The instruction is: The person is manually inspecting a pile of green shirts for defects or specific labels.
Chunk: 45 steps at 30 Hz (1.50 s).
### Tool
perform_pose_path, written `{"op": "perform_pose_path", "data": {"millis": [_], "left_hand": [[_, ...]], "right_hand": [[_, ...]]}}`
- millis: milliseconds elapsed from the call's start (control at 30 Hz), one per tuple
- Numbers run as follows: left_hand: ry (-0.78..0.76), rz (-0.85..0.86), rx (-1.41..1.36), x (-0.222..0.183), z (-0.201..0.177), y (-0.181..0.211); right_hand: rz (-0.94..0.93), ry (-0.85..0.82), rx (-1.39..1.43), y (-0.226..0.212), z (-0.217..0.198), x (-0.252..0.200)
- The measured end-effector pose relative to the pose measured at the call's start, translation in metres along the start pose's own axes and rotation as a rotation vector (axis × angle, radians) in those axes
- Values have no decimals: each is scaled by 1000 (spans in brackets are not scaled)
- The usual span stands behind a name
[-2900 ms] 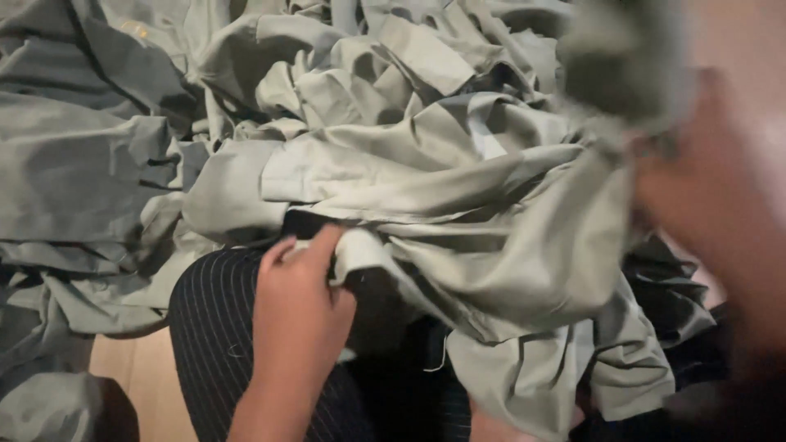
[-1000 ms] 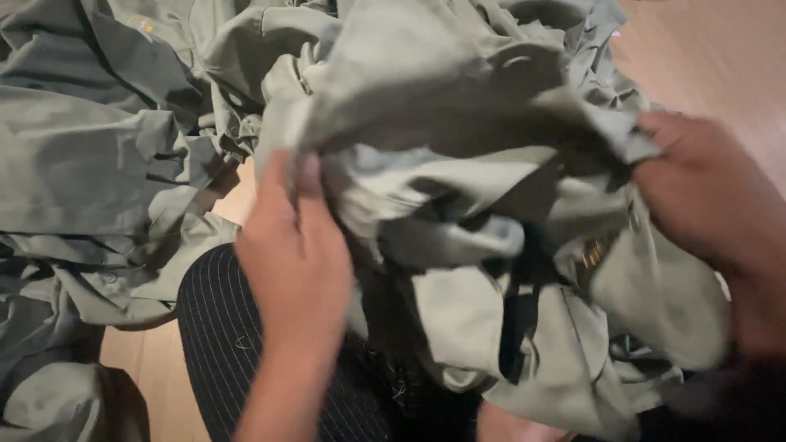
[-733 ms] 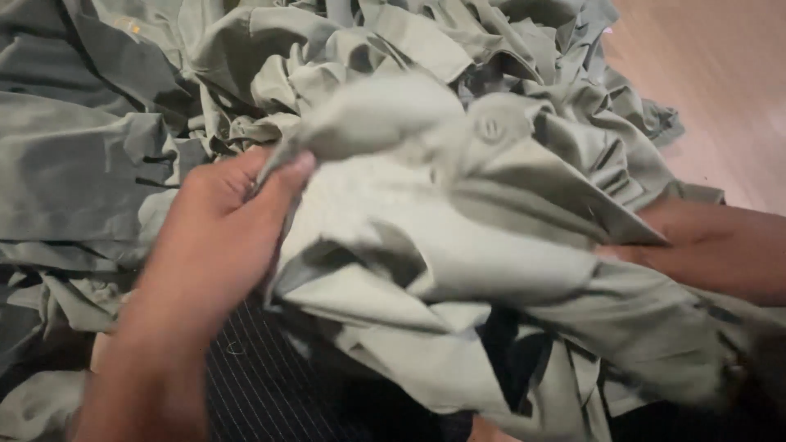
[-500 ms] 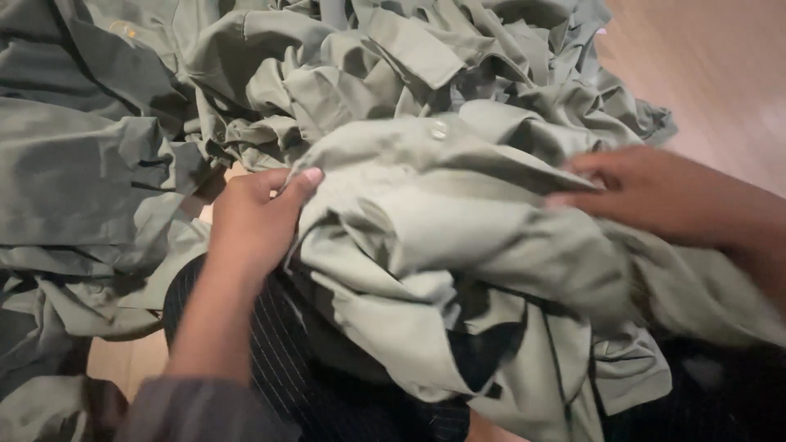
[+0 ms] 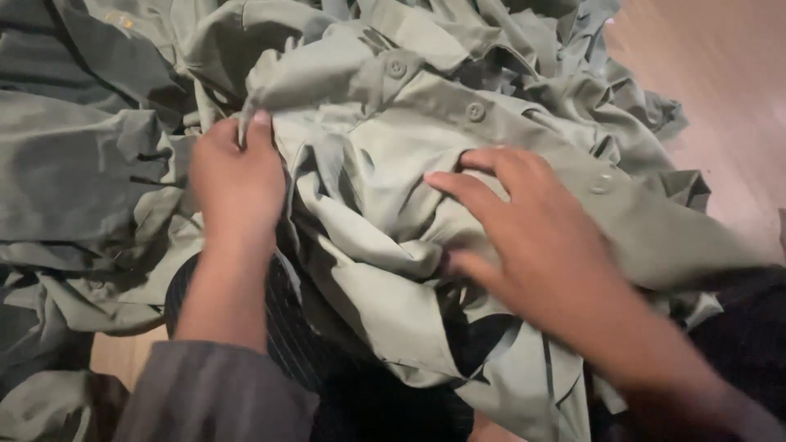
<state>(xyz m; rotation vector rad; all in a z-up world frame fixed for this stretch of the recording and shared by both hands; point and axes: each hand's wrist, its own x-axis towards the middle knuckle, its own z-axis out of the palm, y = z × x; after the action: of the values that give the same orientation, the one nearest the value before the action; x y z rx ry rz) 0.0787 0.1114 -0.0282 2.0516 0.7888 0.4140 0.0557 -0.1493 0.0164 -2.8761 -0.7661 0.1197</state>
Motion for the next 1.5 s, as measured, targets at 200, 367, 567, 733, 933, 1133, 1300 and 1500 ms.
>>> {"op": "perform_pose_path", "data": {"millis": [200, 367, 567, 733, 933, 1133, 1300, 1500], "left_hand": [[347, 245, 152, -78, 8, 12], [-28, 295, 397, -142, 21, 0], [-259, 238, 410, -126, -4, 4], [-245, -78, 153, -106, -30, -18], [-112, -398, -428, -84, -45, -12], [-372, -499, -550, -58, -56, 5], [-281, -230, 237, -51, -38, -20], [56, 435, 148, -91, -35, 21]], "right_hand": [[-284, 499, -128, 33, 43, 16], [-257, 439, -31, 39, 39, 23], [263, 79, 265, 29, 0, 24], [363, 34, 254, 51, -15, 23], [455, -49, 299, 85, -43, 11], [604, -20, 419, 122, -45, 11], [417, -22, 126, 96, -41, 19], [-41, 333, -135, 72, -49, -8]]}}
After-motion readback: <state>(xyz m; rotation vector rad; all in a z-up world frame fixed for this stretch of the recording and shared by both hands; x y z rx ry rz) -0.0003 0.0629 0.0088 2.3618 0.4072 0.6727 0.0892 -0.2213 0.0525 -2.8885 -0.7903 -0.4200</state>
